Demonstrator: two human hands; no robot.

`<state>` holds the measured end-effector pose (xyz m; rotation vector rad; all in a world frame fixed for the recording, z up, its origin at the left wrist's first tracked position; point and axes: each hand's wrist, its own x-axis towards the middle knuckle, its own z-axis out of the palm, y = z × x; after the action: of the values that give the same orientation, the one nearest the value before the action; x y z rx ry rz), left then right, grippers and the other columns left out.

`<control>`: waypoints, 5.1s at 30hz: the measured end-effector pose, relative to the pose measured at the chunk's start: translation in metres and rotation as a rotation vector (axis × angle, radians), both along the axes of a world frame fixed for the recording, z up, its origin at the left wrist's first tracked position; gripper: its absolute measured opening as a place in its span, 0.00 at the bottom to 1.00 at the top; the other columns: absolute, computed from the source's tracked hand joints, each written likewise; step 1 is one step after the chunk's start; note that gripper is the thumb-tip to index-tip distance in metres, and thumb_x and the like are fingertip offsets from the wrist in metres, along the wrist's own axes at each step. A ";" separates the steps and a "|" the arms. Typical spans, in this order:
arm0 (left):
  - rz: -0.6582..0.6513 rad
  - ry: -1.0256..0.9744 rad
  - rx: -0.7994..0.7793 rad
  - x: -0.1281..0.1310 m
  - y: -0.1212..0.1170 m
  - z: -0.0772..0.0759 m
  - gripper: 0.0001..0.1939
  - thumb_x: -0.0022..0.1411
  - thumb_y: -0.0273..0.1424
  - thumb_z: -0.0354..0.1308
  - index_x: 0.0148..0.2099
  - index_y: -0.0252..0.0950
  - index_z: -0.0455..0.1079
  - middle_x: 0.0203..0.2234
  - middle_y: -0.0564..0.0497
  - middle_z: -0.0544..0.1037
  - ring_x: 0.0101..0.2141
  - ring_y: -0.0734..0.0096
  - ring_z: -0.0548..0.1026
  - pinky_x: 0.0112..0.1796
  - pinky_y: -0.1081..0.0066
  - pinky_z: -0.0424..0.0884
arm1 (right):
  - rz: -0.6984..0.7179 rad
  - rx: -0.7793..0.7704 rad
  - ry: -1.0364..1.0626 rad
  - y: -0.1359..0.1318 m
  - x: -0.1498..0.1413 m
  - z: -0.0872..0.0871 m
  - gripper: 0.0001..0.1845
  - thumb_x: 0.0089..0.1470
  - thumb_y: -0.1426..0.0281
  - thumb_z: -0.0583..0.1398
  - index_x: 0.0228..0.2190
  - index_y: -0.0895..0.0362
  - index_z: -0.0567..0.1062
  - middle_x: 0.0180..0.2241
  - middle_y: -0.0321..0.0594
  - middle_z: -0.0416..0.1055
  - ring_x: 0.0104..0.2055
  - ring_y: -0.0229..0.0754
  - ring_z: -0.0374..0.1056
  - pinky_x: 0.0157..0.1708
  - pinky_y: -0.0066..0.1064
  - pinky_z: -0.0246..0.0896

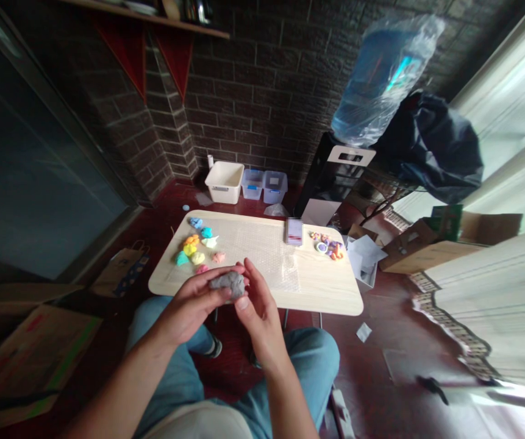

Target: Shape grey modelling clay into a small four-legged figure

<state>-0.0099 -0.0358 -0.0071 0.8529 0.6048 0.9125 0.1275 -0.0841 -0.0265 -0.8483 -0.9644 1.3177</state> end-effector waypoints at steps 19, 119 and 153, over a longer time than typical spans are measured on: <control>-0.146 0.003 0.194 -0.005 -0.011 0.007 0.21 0.62 0.27 0.61 0.57 0.46 0.71 0.52 0.50 0.77 0.51 0.67 0.76 0.54 0.69 0.68 | -0.091 -0.040 0.171 0.007 -0.013 0.007 0.08 0.53 0.67 0.67 0.37 0.53 0.78 0.29 0.32 0.73 0.31 0.31 0.66 0.35 0.22 0.63; -0.271 -0.028 0.169 -0.018 0.008 -0.008 0.25 0.59 0.42 0.63 0.55 0.35 0.73 0.37 0.46 0.80 0.35 0.71 0.76 0.37 0.73 0.71 | -0.261 0.240 -0.746 0.007 0.018 0.009 0.24 0.54 0.63 0.65 0.53 0.42 0.72 0.52 0.42 0.64 0.56 0.48 0.62 0.54 0.42 0.61; 0.281 0.900 1.345 -0.022 -0.011 0.022 0.09 0.63 0.34 0.59 0.43 0.35 0.71 0.33 0.47 0.82 0.33 0.66 0.80 0.35 0.69 0.77 | -0.205 0.248 -0.568 -0.008 0.012 0.024 0.07 0.52 0.71 0.67 0.35 0.50 0.77 0.30 0.34 0.72 0.33 0.38 0.68 0.35 0.29 0.62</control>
<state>-0.0321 -0.0466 0.0144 2.5150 0.8613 1.1436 0.1395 -0.0916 -0.0022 -1.1187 -1.4060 0.7682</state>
